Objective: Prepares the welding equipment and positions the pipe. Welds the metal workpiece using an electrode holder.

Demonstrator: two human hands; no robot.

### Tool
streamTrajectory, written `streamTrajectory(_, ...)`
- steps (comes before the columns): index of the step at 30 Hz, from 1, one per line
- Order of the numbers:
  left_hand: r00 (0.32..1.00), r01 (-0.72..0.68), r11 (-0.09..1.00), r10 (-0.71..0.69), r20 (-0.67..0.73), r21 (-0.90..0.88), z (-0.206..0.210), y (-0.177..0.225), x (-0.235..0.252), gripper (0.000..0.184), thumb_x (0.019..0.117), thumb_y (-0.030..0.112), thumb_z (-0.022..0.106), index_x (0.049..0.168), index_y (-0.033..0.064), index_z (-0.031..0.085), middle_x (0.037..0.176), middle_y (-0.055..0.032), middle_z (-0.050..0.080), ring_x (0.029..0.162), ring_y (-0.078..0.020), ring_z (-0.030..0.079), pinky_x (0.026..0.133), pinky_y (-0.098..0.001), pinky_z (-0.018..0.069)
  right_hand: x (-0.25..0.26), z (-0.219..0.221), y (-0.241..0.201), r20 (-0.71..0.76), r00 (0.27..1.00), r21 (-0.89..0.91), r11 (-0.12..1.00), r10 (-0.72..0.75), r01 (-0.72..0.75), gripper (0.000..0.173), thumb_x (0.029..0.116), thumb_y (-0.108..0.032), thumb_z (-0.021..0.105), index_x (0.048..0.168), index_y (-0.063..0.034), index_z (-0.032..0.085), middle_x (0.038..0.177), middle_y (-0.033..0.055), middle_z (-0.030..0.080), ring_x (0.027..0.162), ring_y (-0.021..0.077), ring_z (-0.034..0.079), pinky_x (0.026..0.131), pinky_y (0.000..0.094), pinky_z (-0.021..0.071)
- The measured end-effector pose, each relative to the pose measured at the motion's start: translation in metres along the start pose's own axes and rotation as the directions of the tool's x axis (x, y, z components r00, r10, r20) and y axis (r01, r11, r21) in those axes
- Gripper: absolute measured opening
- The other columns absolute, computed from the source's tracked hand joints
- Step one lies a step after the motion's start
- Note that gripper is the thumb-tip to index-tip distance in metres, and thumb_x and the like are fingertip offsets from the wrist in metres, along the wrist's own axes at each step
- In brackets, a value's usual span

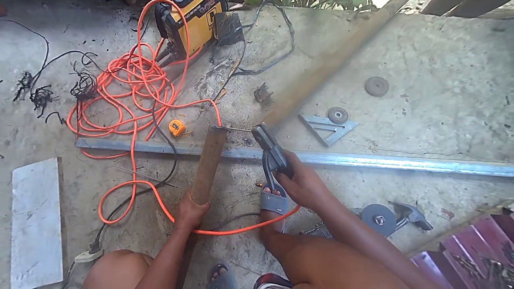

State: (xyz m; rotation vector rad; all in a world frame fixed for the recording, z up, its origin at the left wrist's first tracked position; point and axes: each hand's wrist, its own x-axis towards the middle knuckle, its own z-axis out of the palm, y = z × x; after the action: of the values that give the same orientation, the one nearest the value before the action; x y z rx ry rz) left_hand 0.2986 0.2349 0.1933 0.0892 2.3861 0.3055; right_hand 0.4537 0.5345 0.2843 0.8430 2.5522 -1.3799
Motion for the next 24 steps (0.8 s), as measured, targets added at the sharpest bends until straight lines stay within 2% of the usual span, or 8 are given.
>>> streamTrajectory(3,1.0,0.001,1.0,-0.001,-0.005,0.003,-0.0001,-0.0007,0.0001,0.076,0.0755,0.043,0.086,0.136,0.0072,0.055,0.113,-0.0164,0.071,0.109,-0.0326,0.069,0.095,-0.0575,0.0538,-0.0022,-0.0002,-0.0027,-0.039,0.999,0.002,1.0,-0.028,0.028,0.052,0.1006,-0.031,0.057,0.148,-0.0123,0.047,0.088,0.0048,0.066,0.075,0.0128,0.064,0.071,0.0358,0.0543)
streamTrajectory(7,1.0,-0.01,1.0,0.01,-0.009,0.01,0.0008,0.0006,0.0005,0.076,0.0754,0.044,0.085,0.135,0.0074,0.055,0.113,-0.0157,0.071,0.108,-0.0318,0.069,0.094,-0.0572,0.0542,0.001,-0.0002,-0.0031,0.014,1.0,-0.02,1.0,-0.005,0.005,0.052,0.1028,-0.03,0.056,0.151,-0.0141,0.045,0.095,0.0076,0.068,0.083,0.0172,0.066,0.078,0.0413,0.0551)
streamTrajectory(10,1.0,-0.005,1.0,0.005,-0.006,0.016,0.0006,0.0004,-0.0006,0.076,0.0755,0.043,0.085,0.135,0.0074,0.055,0.113,-0.0154,0.071,0.108,-0.032,0.069,0.094,-0.0572,0.0542,-0.0009,0.0012,-0.0023,-0.024,0.999,-0.007,0.999,-0.035,0.035,0.051,0.1013,-0.031,0.056,0.149,-0.0141,0.046,0.091,0.0053,0.068,0.079,0.0144,0.066,0.074,0.0388,0.0557)
streamTrajectory(14,1.0,-0.009,1.0,0.009,-0.007,0.014,0.0003,0.0006,-0.0004,0.075,0.0761,0.043,0.085,0.135,0.0069,0.055,0.112,-0.0155,0.071,0.108,-0.0318,0.069,0.094,-0.0568,0.0542,-0.0013,0.001,-0.0034,0.024,1.0,-0.031,0.999,-0.015,0.016,0.051,0.1026,-0.031,0.056,0.15,-0.0154,0.045,0.093,0.0065,0.068,0.082,0.0168,0.067,0.077,0.0418,0.0557)
streamTrajectory(17,1.0,-0.012,1.0,0.013,-0.009,0.014,0.0004,-0.0006,-0.0011,0.075,0.0759,0.044,0.085,0.134,0.007,0.056,0.111,-0.0153,0.071,0.107,-0.0309,0.07,0.093,-0.0559,0.0546,-0.0038,0.0038,-0.0023,-0.017,0.999,-0.041,0.998,-0.049,0.048,0.053,0.1012,-0.031,0.056,0.15,-0.0133,0.046,0.089,0.0053,0.068,0.078,0.0144,0.066,0.073,0.0389,0.0554)
streamTrajectory(24,1.0,-0.006,1.0,0.006,-0.003,0.011,-0.0007,0.0008,-0.0005,0.077,0.077,0.043,0.085,0.138,0.0067,0.054,0.115,-0.016,0.071,0.11,-0.0321,0.069,0.096,-0.0566,0.054,-0.0001,0.0035,-0.0076,0.034,0.997,-0.17,0.983,-0.068,0.073,0.054,0.1017,-0.026,0.055,0.151,-0.0087,0.043,0.092,0.0131,0.068,0.082,0.0281,0.069,0.076,0.0515,0.056)
